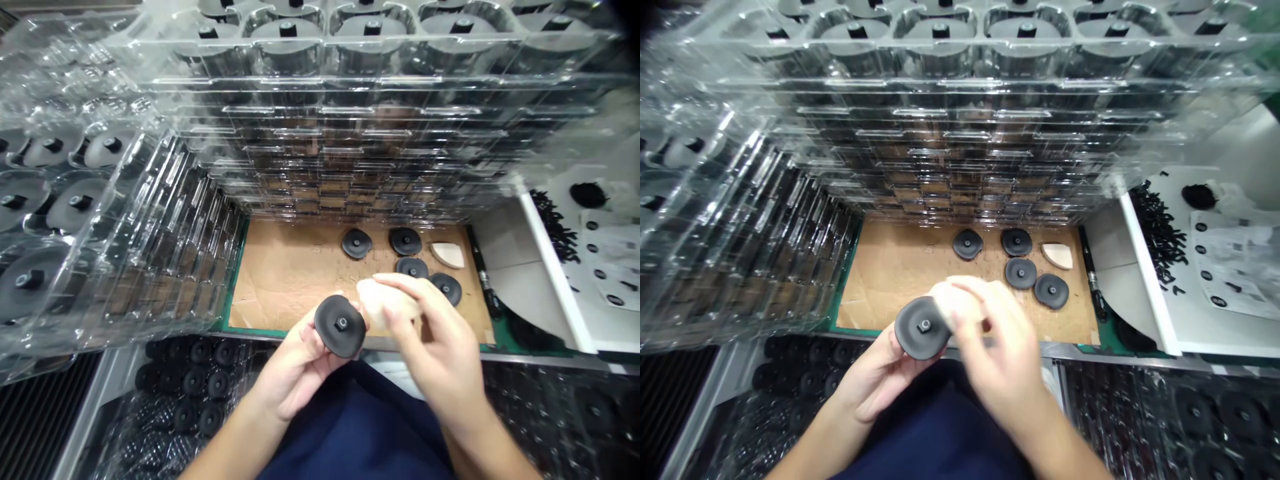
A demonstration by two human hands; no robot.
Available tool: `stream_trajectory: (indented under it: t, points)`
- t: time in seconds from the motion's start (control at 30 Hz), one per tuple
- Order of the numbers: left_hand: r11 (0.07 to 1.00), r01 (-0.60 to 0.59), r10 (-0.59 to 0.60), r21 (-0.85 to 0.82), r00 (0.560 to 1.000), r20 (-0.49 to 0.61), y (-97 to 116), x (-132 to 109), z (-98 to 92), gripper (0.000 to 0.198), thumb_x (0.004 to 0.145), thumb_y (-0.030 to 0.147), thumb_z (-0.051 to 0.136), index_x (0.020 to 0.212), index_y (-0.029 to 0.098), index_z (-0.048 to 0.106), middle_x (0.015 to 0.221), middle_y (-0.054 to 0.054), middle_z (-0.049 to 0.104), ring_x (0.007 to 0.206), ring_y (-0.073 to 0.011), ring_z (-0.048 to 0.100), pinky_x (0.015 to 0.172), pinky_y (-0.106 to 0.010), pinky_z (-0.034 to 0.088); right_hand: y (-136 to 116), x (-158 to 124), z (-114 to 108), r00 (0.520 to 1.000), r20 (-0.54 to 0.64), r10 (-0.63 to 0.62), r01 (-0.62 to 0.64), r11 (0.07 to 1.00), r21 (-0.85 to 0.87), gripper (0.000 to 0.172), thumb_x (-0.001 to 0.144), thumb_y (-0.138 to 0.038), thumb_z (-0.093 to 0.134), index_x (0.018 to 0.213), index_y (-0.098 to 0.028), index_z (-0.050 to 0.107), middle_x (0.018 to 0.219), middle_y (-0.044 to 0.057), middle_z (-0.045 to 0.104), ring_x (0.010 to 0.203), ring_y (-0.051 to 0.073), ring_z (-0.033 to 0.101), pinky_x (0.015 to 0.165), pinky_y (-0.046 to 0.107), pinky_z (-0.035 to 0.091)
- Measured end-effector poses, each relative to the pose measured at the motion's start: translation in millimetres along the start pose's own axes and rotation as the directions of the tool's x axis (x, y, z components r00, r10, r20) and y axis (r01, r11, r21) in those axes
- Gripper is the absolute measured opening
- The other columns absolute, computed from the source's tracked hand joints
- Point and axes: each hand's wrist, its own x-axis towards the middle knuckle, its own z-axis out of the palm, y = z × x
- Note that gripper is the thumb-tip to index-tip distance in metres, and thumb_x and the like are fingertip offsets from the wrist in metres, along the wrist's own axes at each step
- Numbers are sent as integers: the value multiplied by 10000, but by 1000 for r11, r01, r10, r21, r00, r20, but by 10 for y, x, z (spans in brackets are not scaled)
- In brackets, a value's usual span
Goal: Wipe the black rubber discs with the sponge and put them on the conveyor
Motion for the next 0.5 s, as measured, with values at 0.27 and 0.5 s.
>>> stream_trajectory:
  t: [0.27,0.5]
  points:
    - [989,-50,65,142,993,-102,1,-10,102,452,620,244,814,1050,202,681,1024,-63,722,963,-205,663,809,-237,530,-448,67,22,934,277,-226,230,973,18,208,896,-122,448,1020,-143,614,898,56,698,763,180,613,703,330,443]
    - [985,-65,75,160,996,-54,93,-39,145,422,559,173,844,960,209,717,937,-15,733,877,-136,661,820,-178,501,-378,-1,-109,890,303,-341,321,940,117,220,875,-96,461,1046,-159,586,769,18,662,657,143,558,637,288,407]
